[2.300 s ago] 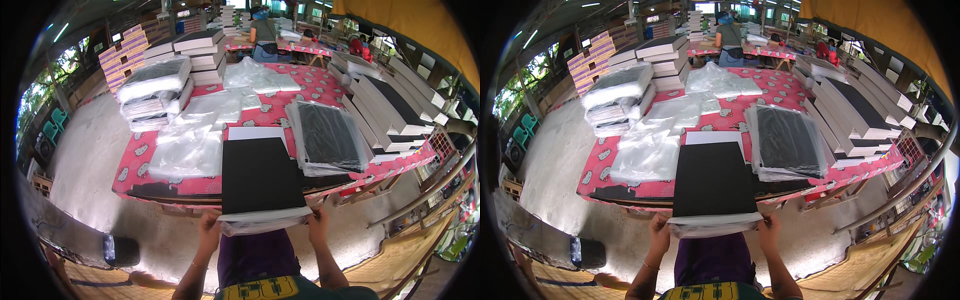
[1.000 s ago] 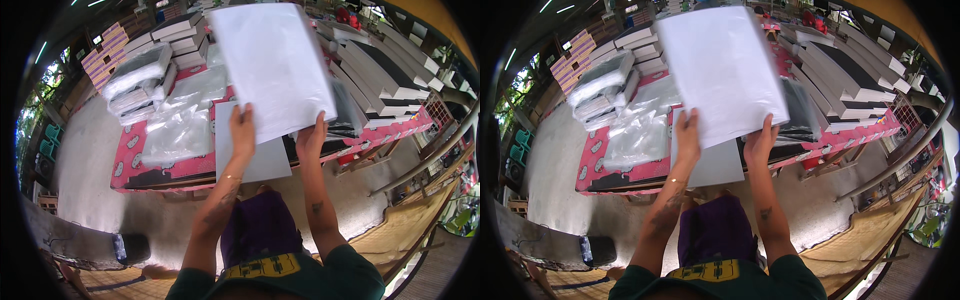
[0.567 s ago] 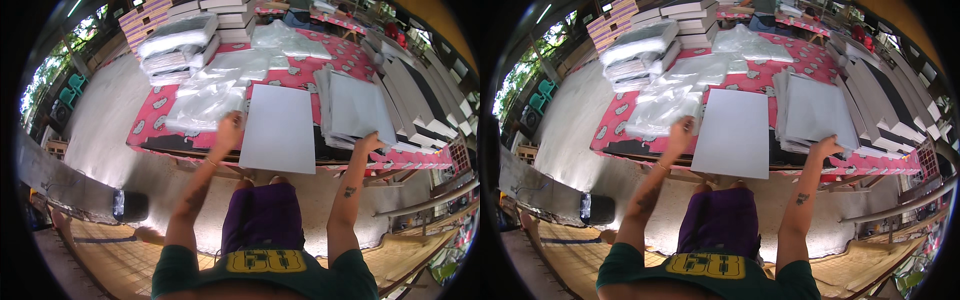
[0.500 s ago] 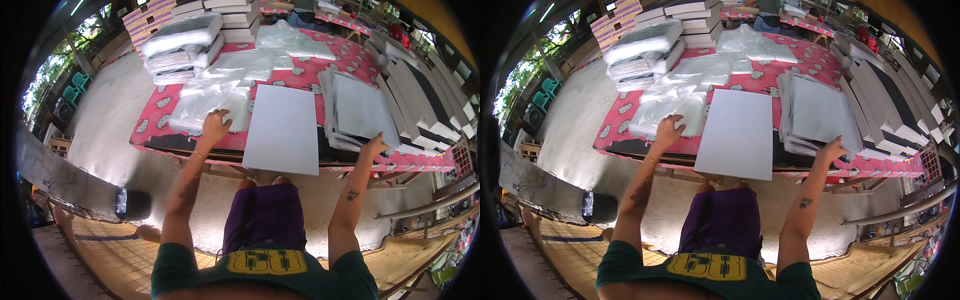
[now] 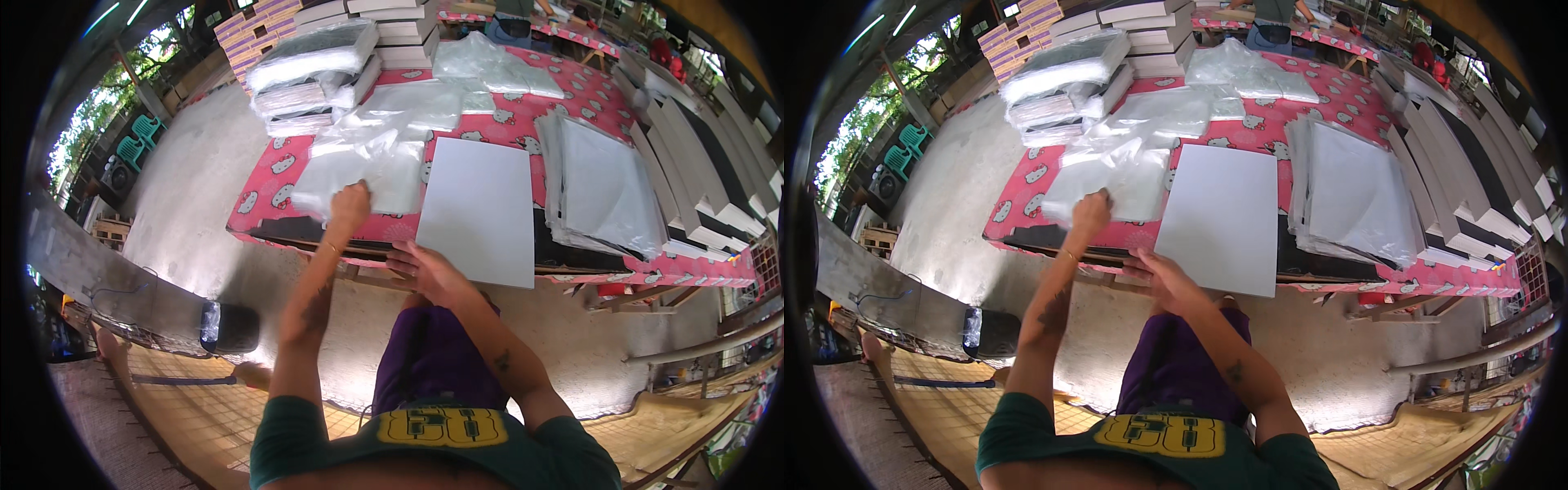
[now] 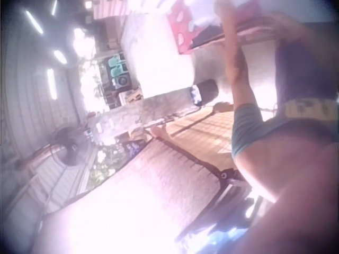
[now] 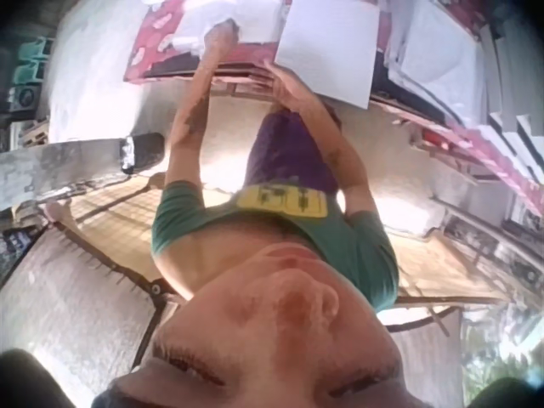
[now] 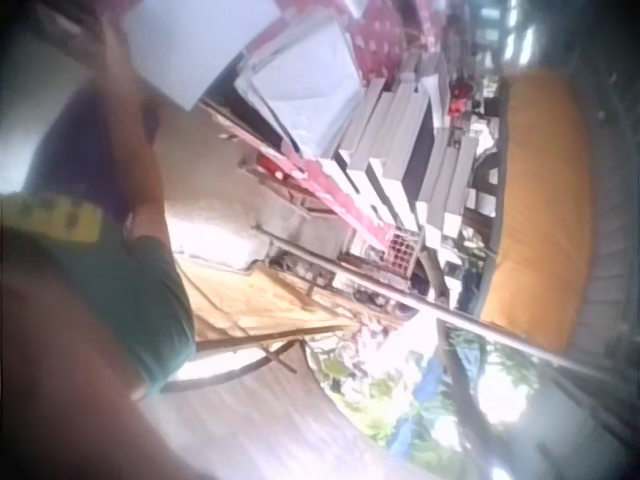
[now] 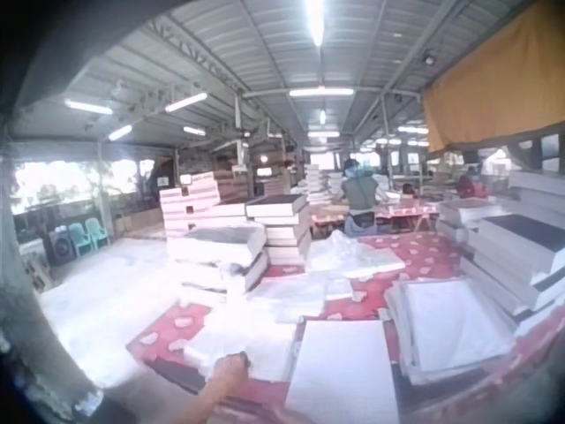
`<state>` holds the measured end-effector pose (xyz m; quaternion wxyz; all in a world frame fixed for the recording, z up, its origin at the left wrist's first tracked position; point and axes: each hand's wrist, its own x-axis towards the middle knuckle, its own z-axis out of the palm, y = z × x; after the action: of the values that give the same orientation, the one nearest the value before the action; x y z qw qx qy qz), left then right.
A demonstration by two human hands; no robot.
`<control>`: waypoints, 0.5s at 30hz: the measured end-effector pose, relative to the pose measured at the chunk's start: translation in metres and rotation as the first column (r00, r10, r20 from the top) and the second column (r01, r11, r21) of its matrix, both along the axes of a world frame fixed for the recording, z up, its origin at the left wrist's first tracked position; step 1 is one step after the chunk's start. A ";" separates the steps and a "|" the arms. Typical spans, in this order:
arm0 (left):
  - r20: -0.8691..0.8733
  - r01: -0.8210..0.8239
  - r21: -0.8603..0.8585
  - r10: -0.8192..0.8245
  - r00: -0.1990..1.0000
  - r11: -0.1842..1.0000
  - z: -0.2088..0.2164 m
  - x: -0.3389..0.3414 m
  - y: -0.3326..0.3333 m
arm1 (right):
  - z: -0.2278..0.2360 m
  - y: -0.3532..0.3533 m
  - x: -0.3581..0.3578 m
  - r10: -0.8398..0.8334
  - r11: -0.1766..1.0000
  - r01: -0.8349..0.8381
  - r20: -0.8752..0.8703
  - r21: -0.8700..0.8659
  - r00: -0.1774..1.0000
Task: The person places black rectangular objects into plastic bags and stacks the bagged items on a table.
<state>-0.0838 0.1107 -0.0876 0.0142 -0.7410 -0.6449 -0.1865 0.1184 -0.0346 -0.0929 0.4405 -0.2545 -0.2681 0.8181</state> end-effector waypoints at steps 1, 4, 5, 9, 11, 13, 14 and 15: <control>0.208 0.043 0.070 -0.057 0.977 0.997 0.012 0.032 -0.009 | -0.003 0.007 -0.009 -0.080 0.995 0.079 -0.017 -0.056 0.997; 0.397 0.302 0.170 -0.346 0.850 0.938 0.052 0.094 -0.067 | -0.005 0.026 0.001 -0.256 0.964 0.255 -0.006 -0.079 0.967; 0.438 0.268 0.221 -0.341 0.832 0.938 0.045 0.091 -0.070 | -0.008 0.031 0.012 -0.302 0.953 0.304 0.064 -0.018 0.951; 0.594 -0.014 0.203 -0.112 0.796 0.979 0.030 0.041 -0.019 | -0.022 0.038 0.089 -0.581 0.802 0.590 0.106 -0.091 0.807; 0.905 -0.214 0.127 -0.025 0.424 0.969 -0.011 -0.121 0.017 | 0.008 0.026 0.090 -0.632 0.766 0.642 0.143 -0.031 0.761; 0.957 -0.389 0.227 -0.132 0.257 0.893 0.044 -0.204 0.038 | 0.008 0.021 0.145 -0.686 0.724 0.690 0.118 0.015 0.718; 0.913 -0.523 0.398 -0.384 0.141 0.754 0.082 -0.145 0.054 | 0.007 0.013 0.190 -0.764 0.638 0.770 0.148 0.027 0.628; 0.809 -0.658 0.518 -0.563 0.169 0.547 0.140 -0.114 0.040 | 0.024 0.002 0.198 -0.770 0.638 0.769 0.072 0.041 0.634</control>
<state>-0.1983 0.1504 0.0522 -0.0477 -0.2919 -0.3367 -0.8940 0.3162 -0.0330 -0.0691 0.7362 -0.3764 -0.1546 0.5407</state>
